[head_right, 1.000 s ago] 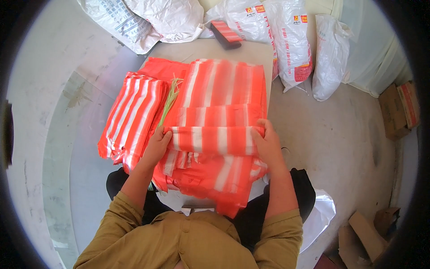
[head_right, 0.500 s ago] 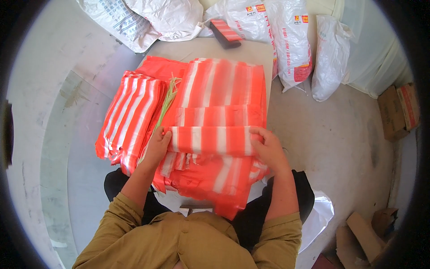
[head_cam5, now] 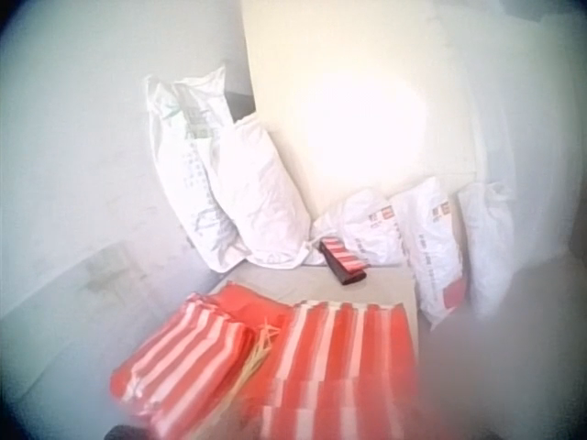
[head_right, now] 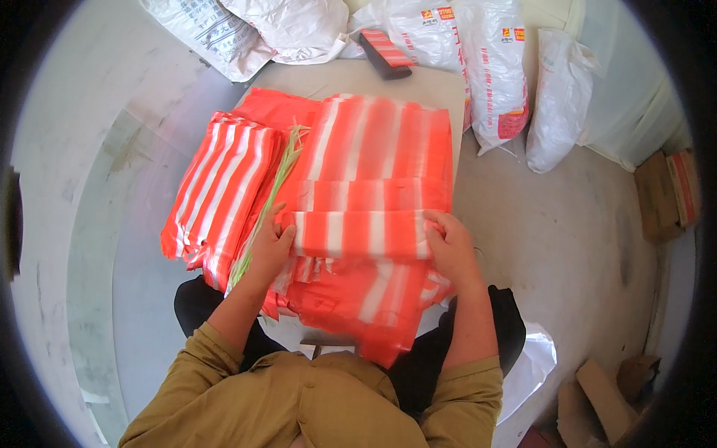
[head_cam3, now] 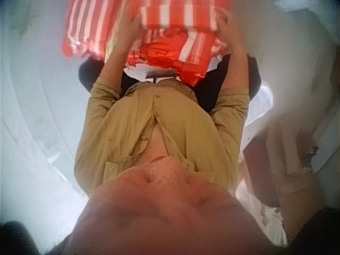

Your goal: The person ties bundles of red and white striped plastic bags with green plastic ties and places them into a large white bag.

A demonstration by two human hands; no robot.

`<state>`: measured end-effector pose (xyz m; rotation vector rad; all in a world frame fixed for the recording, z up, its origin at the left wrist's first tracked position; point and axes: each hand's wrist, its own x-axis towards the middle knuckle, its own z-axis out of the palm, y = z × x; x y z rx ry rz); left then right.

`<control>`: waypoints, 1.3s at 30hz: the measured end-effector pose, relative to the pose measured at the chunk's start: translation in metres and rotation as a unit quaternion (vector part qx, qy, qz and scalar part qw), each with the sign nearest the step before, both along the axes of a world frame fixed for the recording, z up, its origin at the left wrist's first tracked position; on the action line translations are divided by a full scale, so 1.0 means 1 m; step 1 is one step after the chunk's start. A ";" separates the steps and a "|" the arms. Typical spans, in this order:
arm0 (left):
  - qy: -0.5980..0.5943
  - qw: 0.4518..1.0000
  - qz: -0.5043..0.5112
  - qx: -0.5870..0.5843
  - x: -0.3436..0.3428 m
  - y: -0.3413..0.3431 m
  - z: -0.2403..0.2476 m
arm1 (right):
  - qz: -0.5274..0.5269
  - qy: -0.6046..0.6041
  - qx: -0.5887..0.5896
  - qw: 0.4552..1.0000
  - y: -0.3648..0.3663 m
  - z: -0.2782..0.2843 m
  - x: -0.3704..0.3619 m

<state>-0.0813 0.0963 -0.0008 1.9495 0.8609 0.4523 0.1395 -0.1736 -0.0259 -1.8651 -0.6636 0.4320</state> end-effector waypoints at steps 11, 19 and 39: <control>0.024 0.999 0.022 0.020 -0.001 -0.001 -0.008 | 0.030 0.076 -0.062 0.995 -0.022 0.028 -0.002; 0.014 0.999 0.015 0.041 -0.003 0.005 -0.018 | 0.042 0.141 0.007 0.989 -0.026 0.020 -0.007; 0.014 0.994 0.070 0.084 -0.016 0.031 -0.027 | 0.023 0.194 -0.032 0.980 -0.017 0.028 -0.015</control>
